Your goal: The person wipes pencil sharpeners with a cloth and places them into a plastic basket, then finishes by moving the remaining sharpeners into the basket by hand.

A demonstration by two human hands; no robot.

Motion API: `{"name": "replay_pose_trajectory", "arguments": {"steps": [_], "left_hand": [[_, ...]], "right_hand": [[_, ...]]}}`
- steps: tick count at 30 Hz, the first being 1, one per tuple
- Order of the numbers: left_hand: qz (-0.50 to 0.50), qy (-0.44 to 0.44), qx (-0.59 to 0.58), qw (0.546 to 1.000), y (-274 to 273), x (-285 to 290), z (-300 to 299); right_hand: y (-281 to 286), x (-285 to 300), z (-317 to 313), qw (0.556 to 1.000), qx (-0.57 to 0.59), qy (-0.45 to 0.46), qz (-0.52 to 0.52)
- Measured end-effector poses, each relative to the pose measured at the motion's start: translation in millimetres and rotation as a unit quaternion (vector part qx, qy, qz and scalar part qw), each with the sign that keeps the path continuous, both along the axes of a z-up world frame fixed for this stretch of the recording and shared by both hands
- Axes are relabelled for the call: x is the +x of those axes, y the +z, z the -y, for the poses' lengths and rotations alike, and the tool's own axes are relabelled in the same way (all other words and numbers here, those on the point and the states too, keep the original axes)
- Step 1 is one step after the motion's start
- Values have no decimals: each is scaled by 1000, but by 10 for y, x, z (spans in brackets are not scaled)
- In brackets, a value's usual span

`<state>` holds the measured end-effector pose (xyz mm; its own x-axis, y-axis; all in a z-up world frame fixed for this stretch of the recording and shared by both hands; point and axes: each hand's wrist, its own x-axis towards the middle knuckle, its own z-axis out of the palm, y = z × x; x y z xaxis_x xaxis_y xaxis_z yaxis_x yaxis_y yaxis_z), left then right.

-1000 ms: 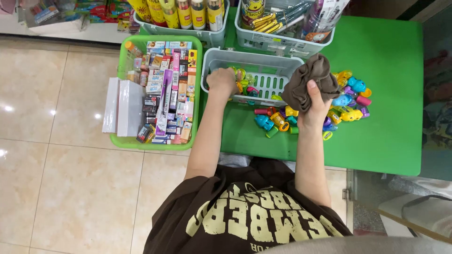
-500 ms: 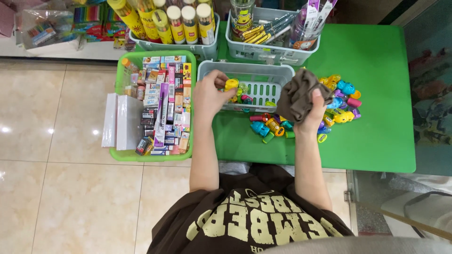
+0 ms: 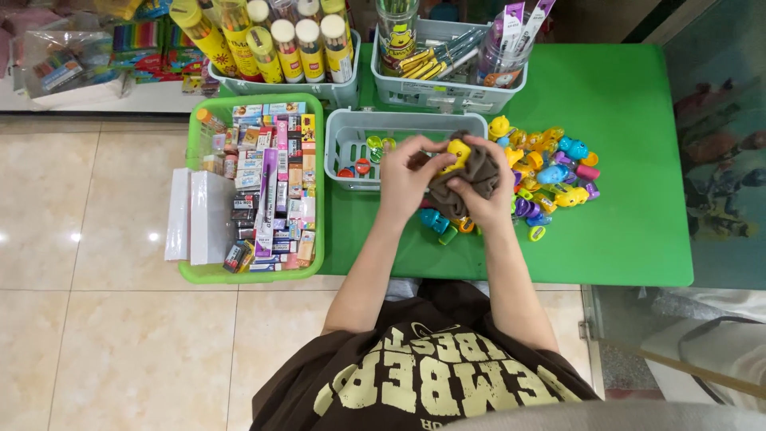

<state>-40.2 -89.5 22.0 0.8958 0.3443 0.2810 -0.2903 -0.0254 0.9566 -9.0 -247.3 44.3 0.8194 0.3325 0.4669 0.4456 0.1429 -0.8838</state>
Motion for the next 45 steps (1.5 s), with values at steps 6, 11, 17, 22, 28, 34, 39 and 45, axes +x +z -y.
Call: {"name": "replay_pose_trajectory", "arguments": {"steps": [6, 11, 17, 22, 28, 34, 39, 45], "left_hand": [[-23, -76, 43, 996, 605, -171, 100], [2, -120, -92, 989, 164, -115, 17], [38, -94, -87, 991, 47, -124, 1], [35, -84, -9, 996, 243, -203, 17], [76, -70, 120, 987, 509, -274, 75], [116, -60, 162, 978, 617, -290, 49], [100, -93, 65, 988, 565, -224, 61], [113, 2, 120, 986, 340, -141, 336]], "right_hand": [[-424, 95, 171, 993, 45, -98, -46], [-200, 136, 275, 983, 114, -35, -138], [182, 18, 167, 984, 123, 16, -126], [182, -28, 168, 995, -37, -82, -49], [-191, 209, 352, 979, 146, -25, -138], [244, 47, 245, 903, 239, 11, -358], [133, -20, 276, 936, 192, 111, -275], [-318, 48, 92, 944, 276, 7, -181]]}}
